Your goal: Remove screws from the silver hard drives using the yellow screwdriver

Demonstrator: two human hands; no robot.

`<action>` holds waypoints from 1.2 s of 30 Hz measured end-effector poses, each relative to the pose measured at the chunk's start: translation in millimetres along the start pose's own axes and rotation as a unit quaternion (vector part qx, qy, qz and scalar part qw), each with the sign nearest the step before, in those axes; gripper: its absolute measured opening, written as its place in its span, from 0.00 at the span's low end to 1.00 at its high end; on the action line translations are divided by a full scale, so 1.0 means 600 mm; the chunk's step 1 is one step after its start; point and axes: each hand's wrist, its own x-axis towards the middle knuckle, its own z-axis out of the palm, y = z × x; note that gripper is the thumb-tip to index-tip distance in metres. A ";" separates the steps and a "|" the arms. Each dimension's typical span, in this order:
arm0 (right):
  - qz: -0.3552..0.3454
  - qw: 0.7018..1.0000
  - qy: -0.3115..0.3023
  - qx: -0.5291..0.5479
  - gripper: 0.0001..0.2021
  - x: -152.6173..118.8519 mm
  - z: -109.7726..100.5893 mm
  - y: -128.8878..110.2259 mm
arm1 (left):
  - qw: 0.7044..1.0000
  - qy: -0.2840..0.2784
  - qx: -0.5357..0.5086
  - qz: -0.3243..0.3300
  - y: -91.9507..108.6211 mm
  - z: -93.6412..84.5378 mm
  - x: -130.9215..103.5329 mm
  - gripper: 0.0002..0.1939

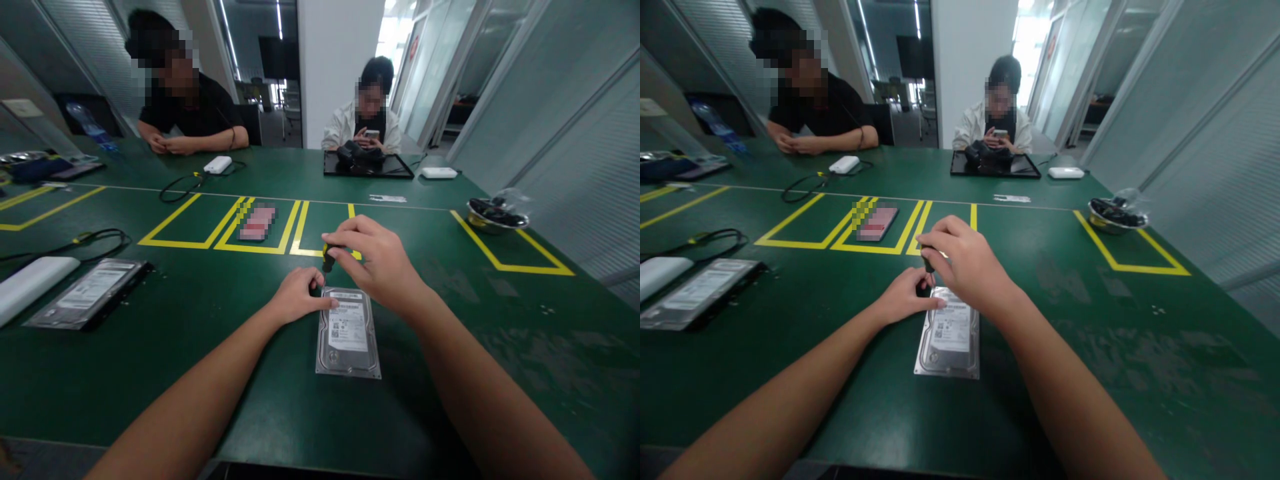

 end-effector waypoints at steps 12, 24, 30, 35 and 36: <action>0.010 0.994 -0.108 -0.009 0.14 0.024 -0.029 -0.009 | 1.000 -0.010 0.003 -0.007 0.002 -0.001 0.002 0.24; 0.027 0.995 -0.094 -0.002 0.07 0.024 -0.029 -0.005 | 1.000 -0.006 0.003 0.001 -0.001 0.003 0.004 0.25; 0.011 0.996 -0.087 0.008 0.11 0.018 -0.028 -0.001 | 1.000 -0.010 0.002 -0.004 -0.003 0.005 0.004 0.25; 0.029 0.995 -0.091 -0.017 0.09 0.020 -0.026 -0.003 | 1.000 -0.007 0.000 -0.005 -0.002 0.004 0.003 0.25; 0.034 0.995 -0.091 -0.024 0.07 0.021 -0.025 -0.004 | 1.000 -0.007 -0.002 -0.004 -0.002 0.003 0.003 0.25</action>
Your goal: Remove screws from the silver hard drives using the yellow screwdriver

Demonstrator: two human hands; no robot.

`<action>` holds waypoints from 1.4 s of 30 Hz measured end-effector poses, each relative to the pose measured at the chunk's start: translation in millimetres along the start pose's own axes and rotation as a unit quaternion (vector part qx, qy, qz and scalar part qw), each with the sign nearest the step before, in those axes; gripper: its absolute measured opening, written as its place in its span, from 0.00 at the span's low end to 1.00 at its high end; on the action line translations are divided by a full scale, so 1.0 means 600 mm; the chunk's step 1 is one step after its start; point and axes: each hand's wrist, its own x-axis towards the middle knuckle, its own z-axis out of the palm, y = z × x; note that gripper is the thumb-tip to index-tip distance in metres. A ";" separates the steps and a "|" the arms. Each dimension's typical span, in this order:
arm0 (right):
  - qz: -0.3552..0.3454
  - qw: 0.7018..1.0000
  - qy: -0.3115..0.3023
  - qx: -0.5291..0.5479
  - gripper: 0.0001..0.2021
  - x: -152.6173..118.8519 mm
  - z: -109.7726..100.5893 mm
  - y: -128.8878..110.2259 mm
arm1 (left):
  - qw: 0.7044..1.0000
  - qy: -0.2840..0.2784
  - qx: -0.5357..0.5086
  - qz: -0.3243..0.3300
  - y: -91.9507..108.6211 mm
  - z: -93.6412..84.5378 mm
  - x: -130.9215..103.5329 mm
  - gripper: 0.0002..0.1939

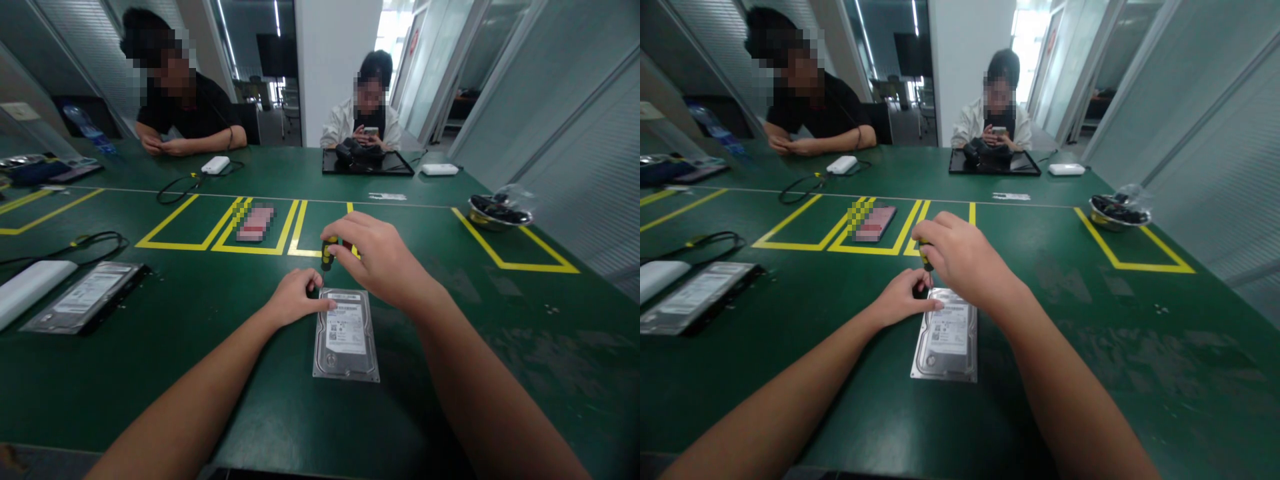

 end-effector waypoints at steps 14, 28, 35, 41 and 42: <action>-0.010 1.000 0.011 0.013 0.08 0.000 0.006 0.001 | 1.000 -0.001 0.002 0.007 -0.003 0.001 0.002 0.25; -0.011 0.999 0.017 0.027 0.07 -0.002 0.008 -0.001 | 1.000 0.001 0.005 0.000 -0.002 0.002 0.002 0.25; 0.014 1.000 0.013 0.007 0.07 0.000 0.013 0.000 | 1.000 0.001 0.009 -0.007 0.003 -0.001 0.002 0.25; 0.032 0.999 0.036 -0.019 0.10 -0.002 0.020 0.000 | 1.000 0.002 0.004 -0.012 0.004 0.000 0.001 0.25; 0.032 0.999 0.038 -0.015 0.09 -0.002 0.020 0.000 | 1.000 0.003 0.005 -0.013 0.004 0.000 0.001 0.25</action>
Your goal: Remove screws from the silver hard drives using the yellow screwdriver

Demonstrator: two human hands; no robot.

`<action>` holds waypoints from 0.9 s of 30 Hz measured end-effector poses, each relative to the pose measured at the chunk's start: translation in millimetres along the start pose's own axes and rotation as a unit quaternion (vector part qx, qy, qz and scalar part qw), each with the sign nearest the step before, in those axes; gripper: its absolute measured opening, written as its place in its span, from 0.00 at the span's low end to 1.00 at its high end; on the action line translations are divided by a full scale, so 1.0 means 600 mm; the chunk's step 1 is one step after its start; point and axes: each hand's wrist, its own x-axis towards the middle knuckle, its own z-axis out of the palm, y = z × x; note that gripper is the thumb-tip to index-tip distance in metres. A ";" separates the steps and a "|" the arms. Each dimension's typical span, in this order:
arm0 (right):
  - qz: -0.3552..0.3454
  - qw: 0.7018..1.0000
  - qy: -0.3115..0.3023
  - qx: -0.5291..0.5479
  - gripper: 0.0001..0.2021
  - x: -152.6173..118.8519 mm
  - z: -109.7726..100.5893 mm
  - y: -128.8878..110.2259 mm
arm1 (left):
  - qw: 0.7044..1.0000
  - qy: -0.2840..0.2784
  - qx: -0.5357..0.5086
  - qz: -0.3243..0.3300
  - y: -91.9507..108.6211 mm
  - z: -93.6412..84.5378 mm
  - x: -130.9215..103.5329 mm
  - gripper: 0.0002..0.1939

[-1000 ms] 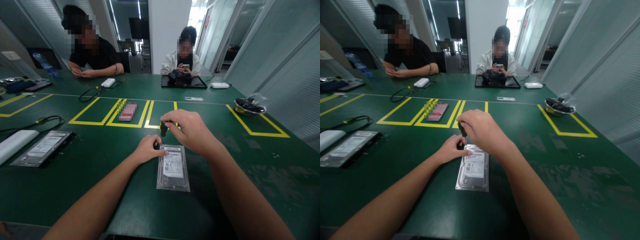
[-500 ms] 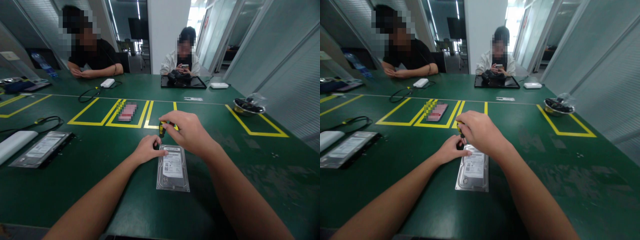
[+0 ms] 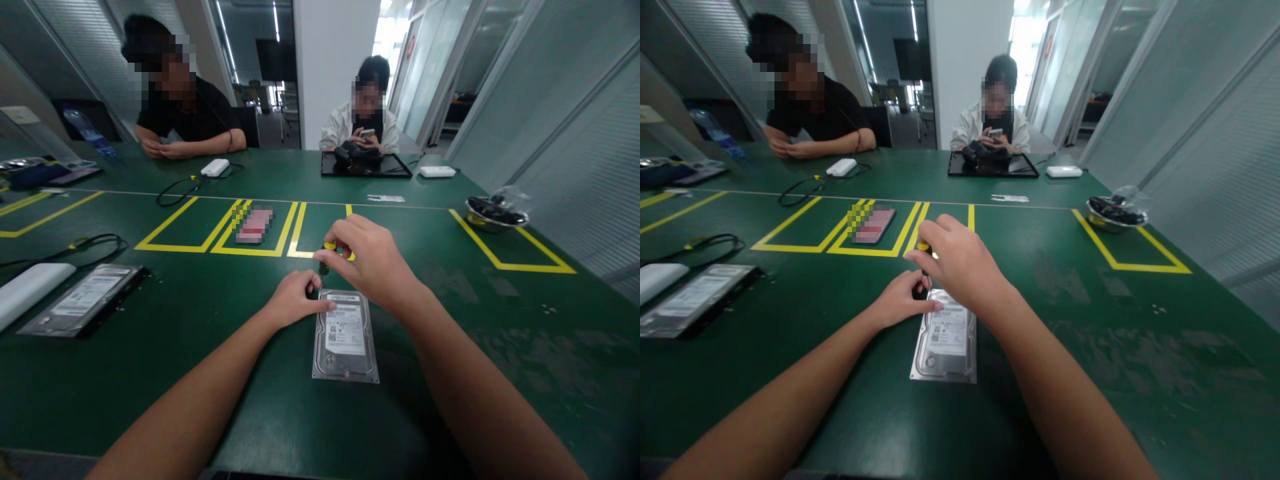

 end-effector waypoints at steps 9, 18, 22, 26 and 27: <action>-0.030 0.996 -0.004 0.089 0.07 0.001 -0.003 -0.001 | 1.000 0.003 -0.001 0.006 -0.006 0.002 0.001 0.25; -0.021 0.996 -0.019 0.087 0.12 0.000 -0.010 0.004 | 1.000 -0.001 -0.007 0.004 -0.005 0.002 -0.001 0.25; -0.026 0.995 -0.018 0.093 0.15 -0.001 -0.013 0.006 | 1.000 -0.002 -0.008 0.005 -0.005 0.001 0.000 0.25; -0.038 0.996 -0.033 0.075 0.16 -0.001 -0.014 0.005 | 1.000 -0.002 -0.004 0.005 -0.004 0.000 0.000 0.25; -0.032 0.997 -0.038 0.066 0.16 0.000 -0.014 0.004 | 1.000 -0.001 -0.003 0.005 -0.003 0.000 0.000 0.25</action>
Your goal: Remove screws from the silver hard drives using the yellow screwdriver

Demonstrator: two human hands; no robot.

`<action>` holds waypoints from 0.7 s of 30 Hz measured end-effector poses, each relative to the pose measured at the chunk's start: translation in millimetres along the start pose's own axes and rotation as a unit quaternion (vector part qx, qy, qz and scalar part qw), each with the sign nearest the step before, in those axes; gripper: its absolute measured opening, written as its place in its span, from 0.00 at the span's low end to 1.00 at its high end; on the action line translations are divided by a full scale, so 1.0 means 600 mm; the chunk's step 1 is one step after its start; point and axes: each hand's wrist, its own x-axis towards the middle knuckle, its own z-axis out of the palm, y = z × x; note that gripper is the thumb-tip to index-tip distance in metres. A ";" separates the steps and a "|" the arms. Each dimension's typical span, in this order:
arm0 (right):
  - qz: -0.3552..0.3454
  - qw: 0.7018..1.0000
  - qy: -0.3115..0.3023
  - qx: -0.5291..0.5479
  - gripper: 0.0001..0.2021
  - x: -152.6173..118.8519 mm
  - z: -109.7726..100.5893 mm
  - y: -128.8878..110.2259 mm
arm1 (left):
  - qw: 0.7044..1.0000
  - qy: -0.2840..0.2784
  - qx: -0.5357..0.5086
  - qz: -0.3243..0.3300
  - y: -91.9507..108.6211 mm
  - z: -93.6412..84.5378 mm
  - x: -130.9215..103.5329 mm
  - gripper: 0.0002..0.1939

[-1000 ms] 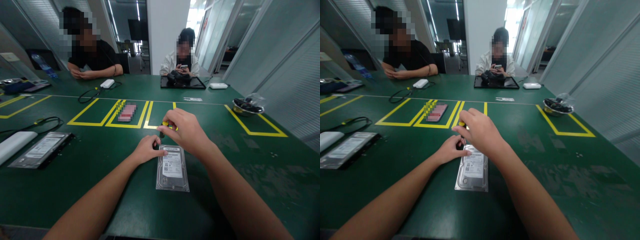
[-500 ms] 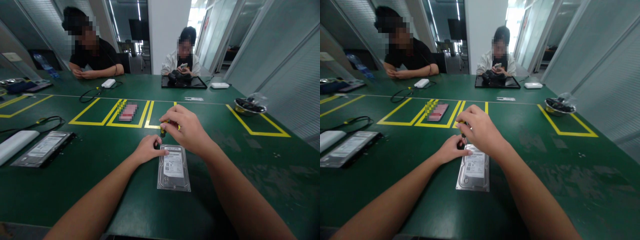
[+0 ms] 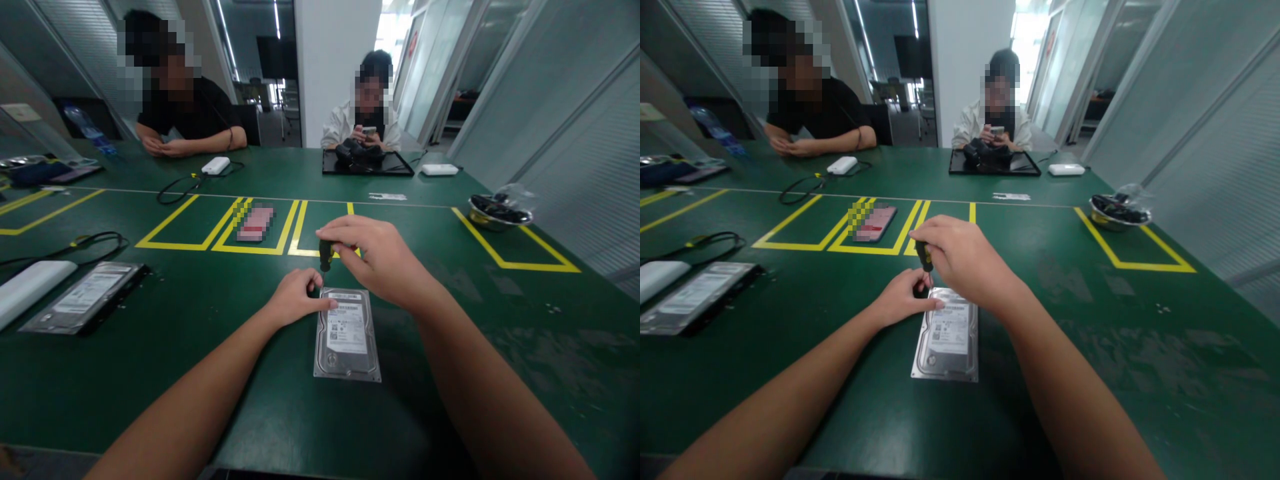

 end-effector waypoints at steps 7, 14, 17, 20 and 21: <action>0.034 0.998 0.002 -0.045 0.13 0.000 0.006 -0.003 | 1.000 0.000 0.000 0.005 0.002 0.001 -0.001 0.24; -0.007 1.000 0.008 -0.009 0.11 0.001 0.008 -0.002 | 1.000 0.003 -0.004 0.001 0.001 0.001 -0.001 0.25; 0.031 0.998 0.021 -0.056 0.09 0.000 0.016 -0.001 | 1.000 0.001 -0.004 -0.003 0.003 0.001 -0.001 0.25; 0.048 0.994 0.045 -0.086 0.13 -0.001 0.026 0.001 | 1.000 -0.001 -0.003 -0.006 0.004 0.001 -0.001 0.25; 0.043 0.994 0.054 -0.080 0.12 -0.002 0.028 0.002 | 1.000 0.000 -0.001 -0.005 0.004 0.001 -0.001 0.25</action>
